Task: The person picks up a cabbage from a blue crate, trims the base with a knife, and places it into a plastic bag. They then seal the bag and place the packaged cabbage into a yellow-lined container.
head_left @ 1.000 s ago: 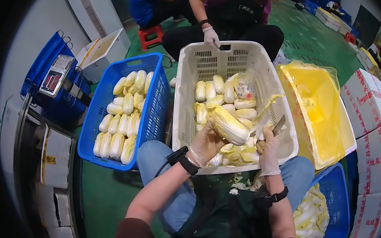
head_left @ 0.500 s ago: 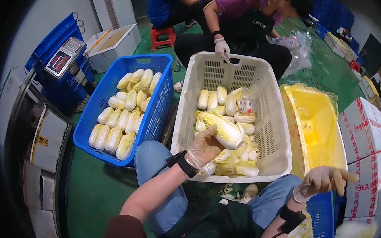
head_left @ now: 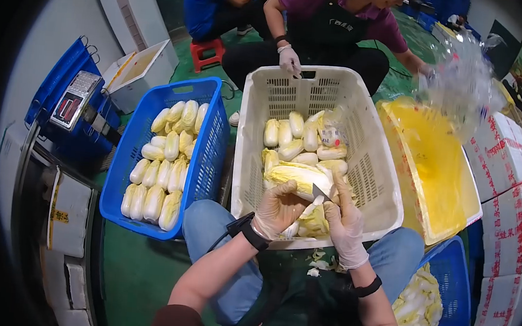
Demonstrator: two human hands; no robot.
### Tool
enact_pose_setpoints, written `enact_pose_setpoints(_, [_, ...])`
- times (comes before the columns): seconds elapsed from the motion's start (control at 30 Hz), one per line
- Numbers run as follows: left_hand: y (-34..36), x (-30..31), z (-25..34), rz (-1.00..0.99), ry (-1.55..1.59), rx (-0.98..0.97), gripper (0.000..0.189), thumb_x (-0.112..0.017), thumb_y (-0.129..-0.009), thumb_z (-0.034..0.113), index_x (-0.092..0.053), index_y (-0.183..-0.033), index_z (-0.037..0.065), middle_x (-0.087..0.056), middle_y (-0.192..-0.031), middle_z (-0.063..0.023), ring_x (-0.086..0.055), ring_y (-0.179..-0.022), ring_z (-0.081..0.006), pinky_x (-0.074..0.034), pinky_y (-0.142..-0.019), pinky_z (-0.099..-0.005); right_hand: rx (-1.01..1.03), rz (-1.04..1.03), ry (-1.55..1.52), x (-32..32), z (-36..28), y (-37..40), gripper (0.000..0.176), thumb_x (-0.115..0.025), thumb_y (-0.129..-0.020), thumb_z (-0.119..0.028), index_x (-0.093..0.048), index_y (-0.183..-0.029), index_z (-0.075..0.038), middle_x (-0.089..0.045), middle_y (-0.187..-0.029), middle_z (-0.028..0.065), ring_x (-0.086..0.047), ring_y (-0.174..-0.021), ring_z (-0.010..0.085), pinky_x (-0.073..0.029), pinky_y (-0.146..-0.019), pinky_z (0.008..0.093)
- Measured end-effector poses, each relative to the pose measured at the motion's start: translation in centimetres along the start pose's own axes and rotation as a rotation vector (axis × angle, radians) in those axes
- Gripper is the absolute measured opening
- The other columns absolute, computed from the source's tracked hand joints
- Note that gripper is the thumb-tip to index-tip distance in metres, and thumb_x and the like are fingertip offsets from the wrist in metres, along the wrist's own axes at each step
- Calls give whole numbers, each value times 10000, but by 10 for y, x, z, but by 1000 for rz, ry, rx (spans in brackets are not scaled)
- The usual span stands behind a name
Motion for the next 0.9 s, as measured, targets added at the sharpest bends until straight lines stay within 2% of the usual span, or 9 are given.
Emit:
enact_pose_setpoints(0.13, [1, 1, 4, 13, -71, -82, 509, -631, -826, 44, -460, -1304, 5, -539, -1298, -158, -492, -1244, -302, -367, -1095, -463, 14, 1, -52, -8, 26, 2, 533, -561, -937, -181, -403, -1437, -89, -557, -696, 45, -483, -527, 148, -415, -518, 288])
enact_pose_setpoints(0.23, [9, -10, 10, -48, -41, -110, 553, -627, -809, 14, -434, -1327, -1, -527, -1314, -160, -478, -1259, -298, -346, -1111, -451, -251, 114, -428, 5, 94, -1, 470, -518, -967, -205, -435, -1419, -107, -546, -727, -33, -421, -496, 90, -351, -472, 231])
enact_pose_setpoints(0.3, [17, -27, 11, -110, 12, -98, 573, -617, -803, -22, -413, -1338, -16, -520, -1318, -169, -474, -1261, -297, -336, -1119, -439, -934, 86, -860, 0, 134, 19, 427, -460, -997, -238, -454, -1403, -107, -471, -697, -87, -345, -505, 26, -271, -463, 177])
enact_pose_setpoints(0.47, [16, -29, 12, -182, -60, -105, 633, -593, -739, -92, -422, -1343, -11, -533, -1308, -156, -476, -1259, -287, -317, -1119, -431, -404, 11, -639, 5, 55, 7, 423, -414, -1018, -296, -487, -1348, -43, -523, -777, -48, -376, -581, 4, -312, -509, 157])
enact_pose_setpoints(0.53, [13, -19, 15, -138, -99, -123, 599, -571, -729, -129, -463, -1306, -13, -564, -1263, -141, -513, -1215, -276, -353, -1098, -414, -201, 22, -503, -2, 23, 5, 456, -417, -1018, -314, -473, -1349, -4, -581, -1037, 40, -447, -687, 26, -388, -611, 167])
enact_pose_setpoints(0.63, [13, -12, 16, -111, -220, -138, 598, -554, -723, -157, -472, -1297, -6, -578, -1238, -128, -544, -1178, -263, -403, -1060, -389, -304, 17, -610, -15, 66, 9, 482, -440, -1014, -293, -435, -1379, 21, -510, -1252, 79, -469, -795, 45, -421, -718, 188])
enact_pose_setpoints(0.77, [12, -21, 13, -143, -533, -156, 646, -646, -708, -117, -455, -1313, 7, -573, -1234, -110, -555, -1162, -226, -431, -1027, -352, -588, -98, -715, -21, 64, 19, 432, -585, -940, -350, -559, -1181, 8, -579, -964, -25, -369, -568, 15, -280, -495, 172])
enact_pose_setpoints(0.8, [12, -33, 12, -175, -699, -196, 719, -725, -704, -48, -417, -1352, -3, -560, -1244, -102, -539, -1169, -200, -425, -1017, -333, -610, -107, -784, -29, 69, 22, 356, -628, -905, -346, -583, -1073, -35, -514, -753, -77, -295, -505, -4, -183, -449, 180])
enact_pose_setpoints(0.9, [20, -50, 17, -104, -1121, -427, 796, -797, -705, 47, -378, -1379, -3, -534, -1258, -71, -527, -1155, -157, -428, -1005, -317, -769, -26, -834, -37, 94, 39, 195, -608, -920, -292, -569, -930, -102, -388, -605, -117, -298, -474, -13, -198, -419, 187])
Point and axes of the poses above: each hand's wrist, its own y-axis away from the middle knuckle, its own x-axis out of the back of the hand, z = x × y, the point moved 8 cm from there along -y, towards the middle knuckle
